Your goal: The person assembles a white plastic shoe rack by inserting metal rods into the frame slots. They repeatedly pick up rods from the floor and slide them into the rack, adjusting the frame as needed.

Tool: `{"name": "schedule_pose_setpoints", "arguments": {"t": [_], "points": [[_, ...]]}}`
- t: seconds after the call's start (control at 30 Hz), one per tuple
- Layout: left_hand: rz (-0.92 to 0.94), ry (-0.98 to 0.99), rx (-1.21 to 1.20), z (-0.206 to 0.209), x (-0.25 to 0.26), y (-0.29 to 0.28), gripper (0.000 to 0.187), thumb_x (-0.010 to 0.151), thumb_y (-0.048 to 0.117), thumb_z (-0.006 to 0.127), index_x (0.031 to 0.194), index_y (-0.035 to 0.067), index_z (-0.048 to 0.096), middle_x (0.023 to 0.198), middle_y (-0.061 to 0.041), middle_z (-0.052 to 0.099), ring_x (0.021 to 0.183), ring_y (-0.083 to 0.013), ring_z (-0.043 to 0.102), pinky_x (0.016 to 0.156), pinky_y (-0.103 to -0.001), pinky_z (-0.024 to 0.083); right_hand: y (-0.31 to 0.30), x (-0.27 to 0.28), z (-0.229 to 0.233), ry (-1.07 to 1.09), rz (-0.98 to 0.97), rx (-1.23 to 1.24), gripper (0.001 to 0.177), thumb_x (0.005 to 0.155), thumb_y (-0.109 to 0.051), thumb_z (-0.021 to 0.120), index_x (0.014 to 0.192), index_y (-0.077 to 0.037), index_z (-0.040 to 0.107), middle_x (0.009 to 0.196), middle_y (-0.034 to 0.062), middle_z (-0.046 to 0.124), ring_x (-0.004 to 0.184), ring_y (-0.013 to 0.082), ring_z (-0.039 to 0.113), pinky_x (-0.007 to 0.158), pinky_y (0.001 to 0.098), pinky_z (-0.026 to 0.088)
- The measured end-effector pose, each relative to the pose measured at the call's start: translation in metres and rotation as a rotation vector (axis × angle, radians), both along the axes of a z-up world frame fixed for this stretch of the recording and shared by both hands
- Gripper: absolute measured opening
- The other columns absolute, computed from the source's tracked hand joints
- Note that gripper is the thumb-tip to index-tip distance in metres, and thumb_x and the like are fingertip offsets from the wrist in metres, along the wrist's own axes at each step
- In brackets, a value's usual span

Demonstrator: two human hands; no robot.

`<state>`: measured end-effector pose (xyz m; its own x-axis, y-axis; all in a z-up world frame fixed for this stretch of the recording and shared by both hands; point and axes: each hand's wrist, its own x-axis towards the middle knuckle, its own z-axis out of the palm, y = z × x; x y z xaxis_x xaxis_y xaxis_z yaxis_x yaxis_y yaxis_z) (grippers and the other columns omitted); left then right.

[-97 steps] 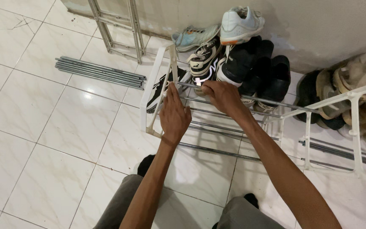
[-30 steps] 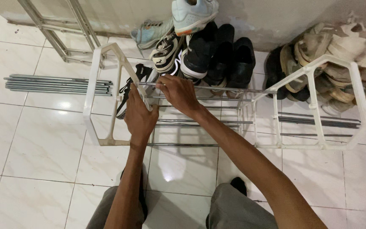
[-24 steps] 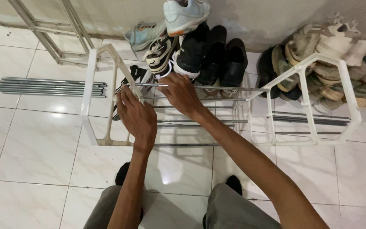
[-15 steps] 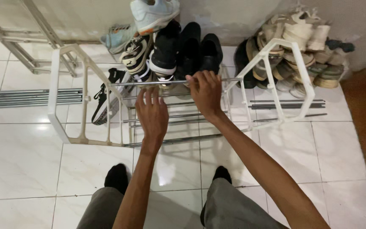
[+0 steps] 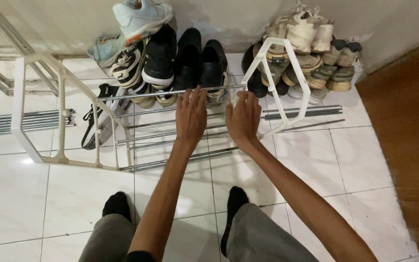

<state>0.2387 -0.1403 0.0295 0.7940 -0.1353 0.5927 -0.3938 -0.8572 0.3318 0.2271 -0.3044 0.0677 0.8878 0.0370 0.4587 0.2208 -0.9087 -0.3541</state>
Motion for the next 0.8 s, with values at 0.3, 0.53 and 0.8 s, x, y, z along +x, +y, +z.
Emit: {"name": "schedule_pose_setpoints", "arguments": {"t": [0.3,0.53,0.8], "points": [[-0.132,0.011,0.086,0.014,0.036,-0.03,0.043,0.086,0.007,0.064,0.129,0.003,0.064,0.126,-0.015,0.065,0.118,-0.0329,0.058,0.11,-0.047,0.041,-0.037,0.066,-0.035,0.123,-0.171,0.322,0.033,0.096,0.001,0.055,0.129,-0.004,0.056,0.127,0.0206,0.061,0.115,0.043,0.059,0.092,0.052,0.048],[-0.261,0.019,-0.006,-0.003,0.057,-0.039,0.04,0.09,-0.001,0.06,0.128,0.008,0.067,0.102,-0.009,0.064,0.098,-0.0275,0.059,0.087,-0.041,0.047,-0.026,0.063,-0.03,0.084,-0.17,0.346,0.028,0.094,0.002,0.056,0.122,0.0,0.059,0.115,0.023,0.066,0.108,0.0455,0.061,0.088,0.052,0.048],[-0.293,-0.011,-0.045,-0.005,0.062,-0.034,0.038,0.09,0.005,0.061,0.128,0.009,0.067,0.095,-0.009,0.059,0.089,-0.0279,0.056,0.077,-0.042,0.043,-0.025,0.057,-0.027,0.085,-0.183,0.353,0.025,0.097,0.004,0.053,0.122,-0.001,0.058,0.116,0.0225,0.066,0.11,0.0455,0.061,0.088,0.052,0.047]]}}
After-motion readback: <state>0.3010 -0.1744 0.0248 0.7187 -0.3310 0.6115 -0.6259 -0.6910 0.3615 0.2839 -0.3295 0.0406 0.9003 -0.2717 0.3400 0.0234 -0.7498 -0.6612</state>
